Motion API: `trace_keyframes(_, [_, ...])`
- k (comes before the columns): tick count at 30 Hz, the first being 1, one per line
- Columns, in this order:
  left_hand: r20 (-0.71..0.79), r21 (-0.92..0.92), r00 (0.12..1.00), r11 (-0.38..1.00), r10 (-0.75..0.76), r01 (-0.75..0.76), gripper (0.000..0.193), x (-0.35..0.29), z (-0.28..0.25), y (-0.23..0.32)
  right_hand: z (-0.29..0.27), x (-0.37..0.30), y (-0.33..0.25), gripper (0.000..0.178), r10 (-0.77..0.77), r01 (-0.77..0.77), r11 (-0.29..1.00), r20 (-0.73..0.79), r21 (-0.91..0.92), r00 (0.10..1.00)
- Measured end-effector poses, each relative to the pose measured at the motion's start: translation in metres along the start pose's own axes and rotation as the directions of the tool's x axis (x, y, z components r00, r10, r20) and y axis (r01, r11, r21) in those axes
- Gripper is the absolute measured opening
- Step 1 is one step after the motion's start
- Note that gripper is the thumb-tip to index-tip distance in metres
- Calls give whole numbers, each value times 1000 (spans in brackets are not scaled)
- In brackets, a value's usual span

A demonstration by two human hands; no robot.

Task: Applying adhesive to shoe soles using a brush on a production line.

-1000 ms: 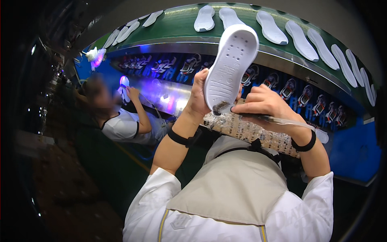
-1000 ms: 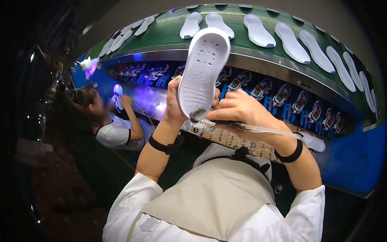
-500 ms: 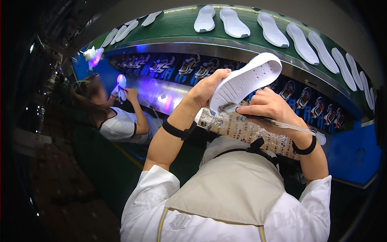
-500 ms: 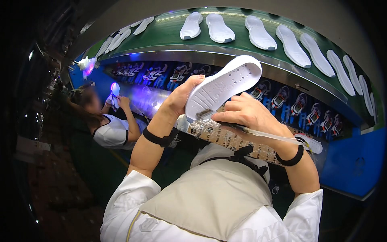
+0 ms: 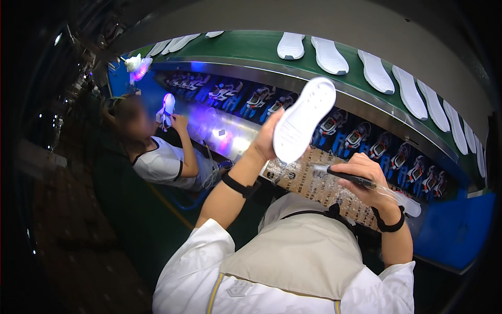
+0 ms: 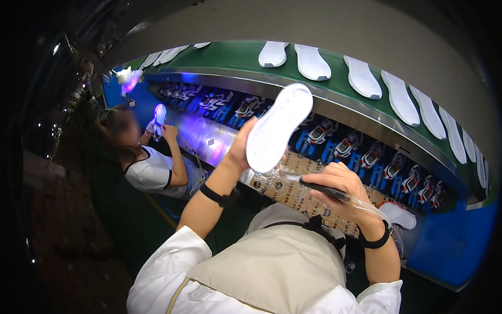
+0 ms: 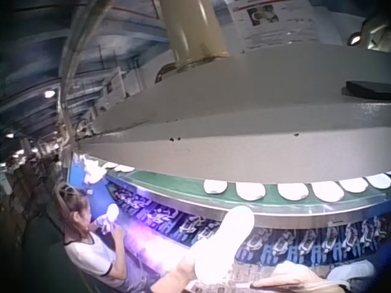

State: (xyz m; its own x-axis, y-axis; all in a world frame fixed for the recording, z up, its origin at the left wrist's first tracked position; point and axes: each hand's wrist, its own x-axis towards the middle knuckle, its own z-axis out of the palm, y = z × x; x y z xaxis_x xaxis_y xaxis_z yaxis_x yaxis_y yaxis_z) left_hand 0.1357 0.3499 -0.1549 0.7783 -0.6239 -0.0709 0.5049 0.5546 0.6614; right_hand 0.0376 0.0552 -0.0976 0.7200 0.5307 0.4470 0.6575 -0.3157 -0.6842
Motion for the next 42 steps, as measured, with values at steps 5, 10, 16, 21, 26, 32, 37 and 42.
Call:
trace_keyframes(5, [147,124,946,944,288,-307,83,60,10,113,12,-5,10,34,28,-25,999,58,-41,998])
trace_keyframes(10, [-535,-266,774,801,340,-536,72,95,-46,118,23,-4,32,33,84,-84,996,1,-20,996])
trace_keyframes(16, [-537,478,484,722,691,-500,48,91,-80,139,23,-22,49,26,247,-246,969,-28,29,969])
trace_keyframes(21, [-110,933,423,241,899,-269,28,92,-191,244,23,-19,57,25,372,-365,926,-61,101,926])
trace_keyframes(26, [-159,956,397,40,904,291,27,146,-213,325,23,-15,70,27,572,-541,818,-186,195,799])
trace_keyframes(32, [-287,801,328,38,900,597,26,183,-254,376,28,-60,90,25,739,-766,640,-311,50,597])
trace_keyframes(37, [-310,823,191,162,931,544,26,165,-275,386,23,-72,80,25,788,-809,577,-336,112,516])
trace_keyframes(42, [-260,964,-18,260,965,50,25,128,-270,385,8,-74,78,24,767,-784,609,-341,120,543])
